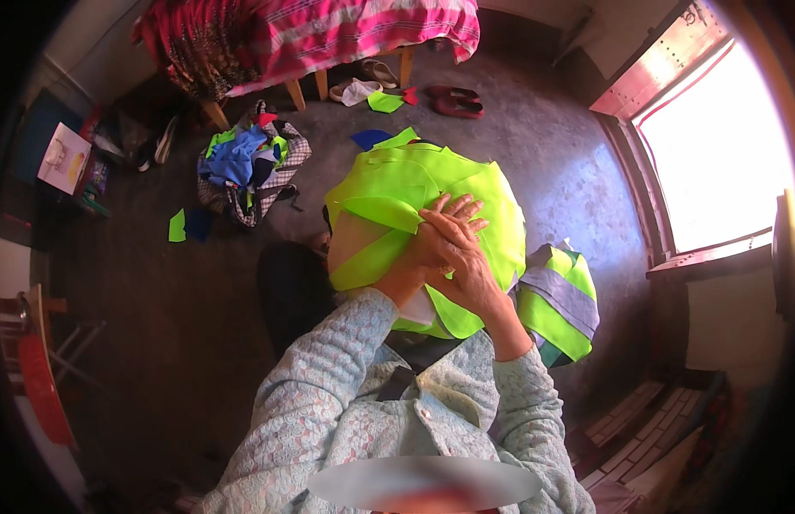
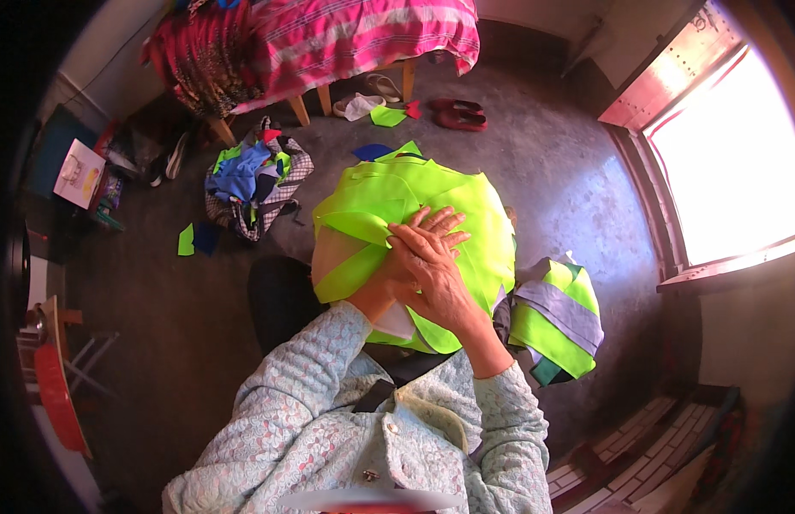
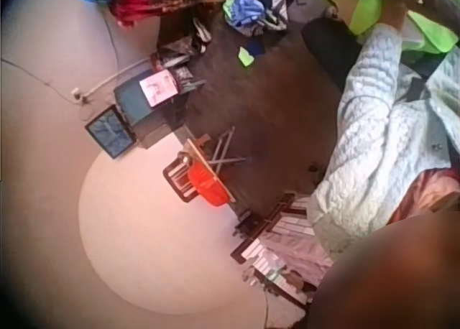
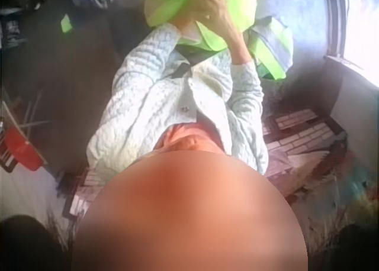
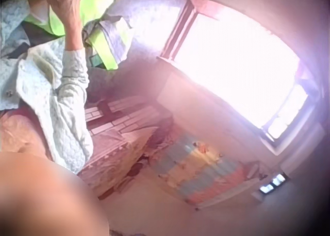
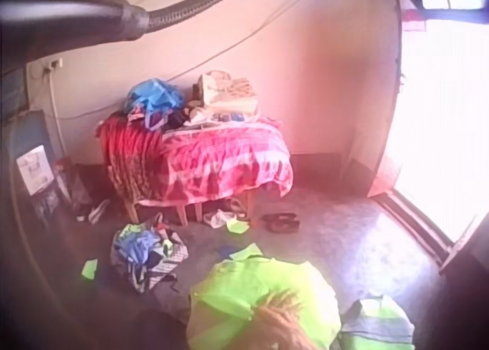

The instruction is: The person sits on the floor and repeatedly picks up, inspects, and places various colored fabric pieces onto two separate piles. The person handles red, green, blue, and grey pieces, occasionally smoothing them before stacking.

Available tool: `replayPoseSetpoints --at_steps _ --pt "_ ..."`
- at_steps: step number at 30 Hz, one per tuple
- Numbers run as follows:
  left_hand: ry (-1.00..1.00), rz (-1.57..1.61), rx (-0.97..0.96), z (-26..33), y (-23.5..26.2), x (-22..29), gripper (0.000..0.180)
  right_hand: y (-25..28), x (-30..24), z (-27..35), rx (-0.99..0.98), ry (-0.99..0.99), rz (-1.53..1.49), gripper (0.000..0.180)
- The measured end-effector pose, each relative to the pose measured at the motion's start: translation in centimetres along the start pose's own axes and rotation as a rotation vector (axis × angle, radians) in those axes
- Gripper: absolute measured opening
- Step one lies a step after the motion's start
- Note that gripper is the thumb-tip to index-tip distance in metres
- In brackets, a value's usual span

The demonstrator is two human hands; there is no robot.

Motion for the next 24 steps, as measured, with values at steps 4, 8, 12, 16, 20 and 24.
replayPoseSetpoints --at_steps 4,8,12,16,20,24 --pt "0.085 -0.076 -0.113 -0.5 -0.5 -0.5 0.048 1.1 -0.3 -1.6 0.112 -0.035 0.064 0.073" --pt "0.077 0.058 -0.016 -1.2 2.0 -0.1 0.046 3.7 1.3 -2.2 0.309 -0.182 0.094 0.081" --pt "0.134 0.266 -0.036 -0.6 0.6 -1.0 0.037 5.0 5.1 -0.3 0.367 -0.364 0.152 0.071" --pt "0.156 0.235 -0.015 -0.7 1.2 -0.7 0.036 4.0 9.5 2.4 0.389 -0.539 -0.105 0.067" --pt "0.302 0.449 -0.272 -0.9 -0.1 -1.3 0.036 3.6 12.6 3.6 0.565 -0.616 -0.477 0.064" --pt "0.16 0.265 0.071 -0.9 2.8 -0.7 0.034 4.0 14.8 5.0 0.756 -0.657 -0.594 0.057"
Point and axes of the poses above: each hand's wrist, its own z-axis away from the middle knuckle, its own y-axis out of the back of the hand, x = y × z, the point moved 10 cm from there along -z, towards the middle knuckle, and after that the axes turned 1 degree about z, right-handed, at the moved point
